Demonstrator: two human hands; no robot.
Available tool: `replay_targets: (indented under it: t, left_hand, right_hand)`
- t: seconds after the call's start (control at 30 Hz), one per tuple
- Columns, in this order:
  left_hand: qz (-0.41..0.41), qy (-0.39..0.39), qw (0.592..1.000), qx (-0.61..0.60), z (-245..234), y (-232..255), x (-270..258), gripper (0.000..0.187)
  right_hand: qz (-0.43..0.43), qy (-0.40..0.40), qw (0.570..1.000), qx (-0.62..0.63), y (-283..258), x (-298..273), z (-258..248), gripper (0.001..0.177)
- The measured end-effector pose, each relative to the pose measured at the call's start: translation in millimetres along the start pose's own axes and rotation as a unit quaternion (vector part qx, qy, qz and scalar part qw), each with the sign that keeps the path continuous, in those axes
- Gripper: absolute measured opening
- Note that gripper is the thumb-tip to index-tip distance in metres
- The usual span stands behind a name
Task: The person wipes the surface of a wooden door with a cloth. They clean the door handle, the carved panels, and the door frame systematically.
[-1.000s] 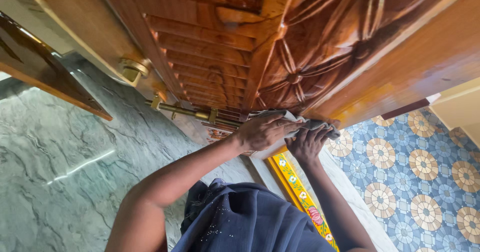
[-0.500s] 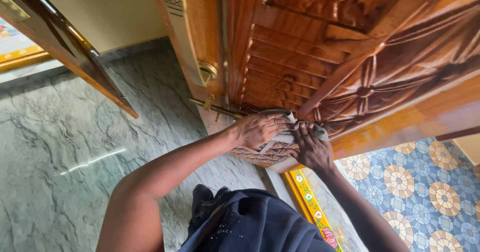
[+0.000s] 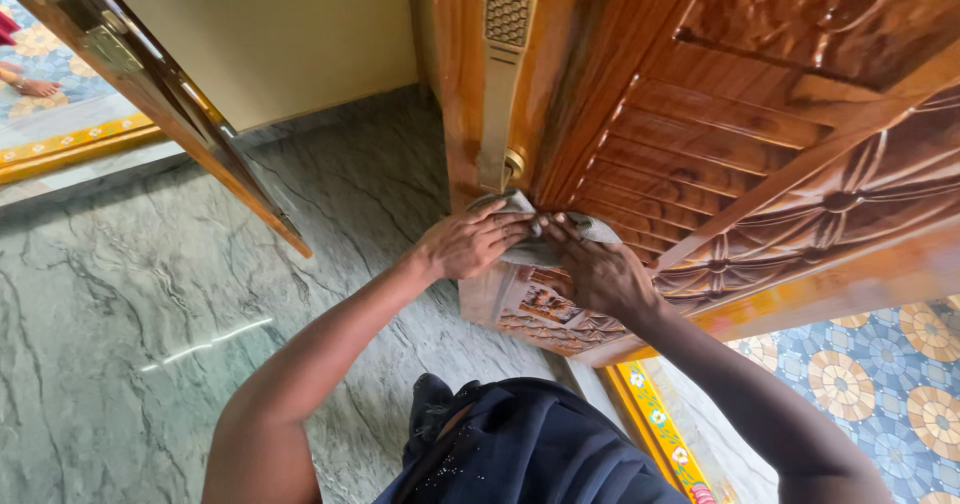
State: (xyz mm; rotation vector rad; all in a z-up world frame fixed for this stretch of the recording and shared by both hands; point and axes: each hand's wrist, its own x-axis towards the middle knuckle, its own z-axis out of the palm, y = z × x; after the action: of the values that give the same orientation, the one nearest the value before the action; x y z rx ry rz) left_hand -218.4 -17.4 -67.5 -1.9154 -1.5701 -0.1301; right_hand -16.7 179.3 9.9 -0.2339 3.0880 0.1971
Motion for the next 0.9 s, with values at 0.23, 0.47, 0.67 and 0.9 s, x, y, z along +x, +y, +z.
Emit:
replay_targets:
  t: [0.23, 0.47, 0.67, 0.9]
  left_hand:
    - [-0.018, -0.009, 0.999, 0.050, 11.2, -72.9, -79.5, 0.048]
    - [-0.105, 0.039, 0.989, 0.093, 49.5, -51.8, -83.5, 0.054]
    - [-0.133, 0.076, 0.985, 0.080, 56.0, -28.0, -55.9, 0.058]
    - [-0.105, 0.014, 0.992, 0.063, 37.8, -39.6, -66.9, 0.054]
  right_hand:
    - [-0.078, 0.182, 0.966, -0.167, -38.8, 78.5, 3.6, 0.054]
    - [-0.087, 0.227, 0.959, -0.142, -23.5, 72.5, 14.1, 0.056]
    - [-0.060, 0.286, 0.936, -0.197, -14.0, 43.2, 5.7, 0.055]
    - [-0.064, 0.306, 0.937, -0.157, -31.8, 49.5, 5.3, 0.053]
